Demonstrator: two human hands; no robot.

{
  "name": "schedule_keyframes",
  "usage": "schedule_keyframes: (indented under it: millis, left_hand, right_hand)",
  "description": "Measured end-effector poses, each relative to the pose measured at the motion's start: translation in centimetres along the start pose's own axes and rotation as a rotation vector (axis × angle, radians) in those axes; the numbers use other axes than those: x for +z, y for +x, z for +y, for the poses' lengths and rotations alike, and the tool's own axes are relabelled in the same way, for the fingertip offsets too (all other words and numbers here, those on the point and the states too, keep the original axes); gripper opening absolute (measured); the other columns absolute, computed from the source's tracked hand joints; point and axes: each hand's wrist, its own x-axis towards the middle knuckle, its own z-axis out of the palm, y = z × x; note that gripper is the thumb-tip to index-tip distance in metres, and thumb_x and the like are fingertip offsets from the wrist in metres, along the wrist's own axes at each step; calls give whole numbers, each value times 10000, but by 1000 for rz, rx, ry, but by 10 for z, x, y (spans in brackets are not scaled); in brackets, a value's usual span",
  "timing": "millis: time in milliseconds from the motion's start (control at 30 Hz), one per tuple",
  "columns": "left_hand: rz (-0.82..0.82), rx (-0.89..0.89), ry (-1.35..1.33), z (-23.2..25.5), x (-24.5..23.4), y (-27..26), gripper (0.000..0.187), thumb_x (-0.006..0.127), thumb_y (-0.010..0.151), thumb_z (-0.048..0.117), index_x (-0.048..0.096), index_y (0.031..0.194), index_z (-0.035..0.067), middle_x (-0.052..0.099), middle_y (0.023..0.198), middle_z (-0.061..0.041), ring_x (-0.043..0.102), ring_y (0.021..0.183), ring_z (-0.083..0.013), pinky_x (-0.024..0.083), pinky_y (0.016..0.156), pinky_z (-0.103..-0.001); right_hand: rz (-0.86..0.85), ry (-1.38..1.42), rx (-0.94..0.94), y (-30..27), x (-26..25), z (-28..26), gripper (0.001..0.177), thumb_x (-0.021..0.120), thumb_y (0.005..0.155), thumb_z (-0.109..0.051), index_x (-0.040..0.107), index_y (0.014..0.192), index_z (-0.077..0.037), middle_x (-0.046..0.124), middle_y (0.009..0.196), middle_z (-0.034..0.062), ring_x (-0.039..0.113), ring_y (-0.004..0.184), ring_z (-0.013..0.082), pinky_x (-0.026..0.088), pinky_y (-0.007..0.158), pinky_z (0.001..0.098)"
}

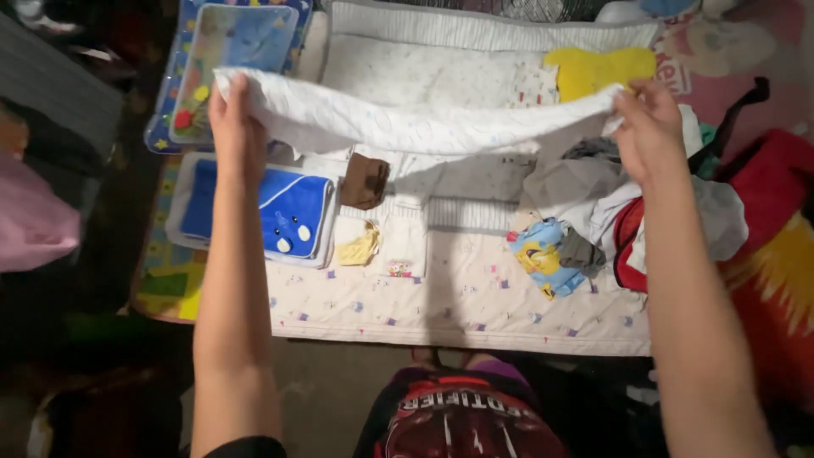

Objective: Folding various baby clothes on a bed.

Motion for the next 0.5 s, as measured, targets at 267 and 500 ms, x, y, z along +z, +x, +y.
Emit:
schedule_keyframes:
  millis: [267, 500]
  left_hand:
    - [94, 386, 453, 1, -67, 0, 294, 571, 1178, 370, 639, 1036, 122, 509, 881, 104, 421, 807, -14, 342, 710, -229]
    - [239, 251, 411, 10, -40, -35, 357, 588, 1081, 402, 757, 1202, 112, 624, 870, 125, 463, 727, 3, 327, 618, -213]
  right_hand:
    - [-68, -163, -54, 28, -13, -9, 262, 684, 1037, 75, 679, 1287, -2, 693, 1193, 55, 652, 1047, 116, 540, 936, 231]
    - [-134, -687, -158, 2, 17, -51, 266, 757, 965, 24, 733, 1229, 0, 737, 1147, 65, 688, 986, 83, 552, 874, 205]
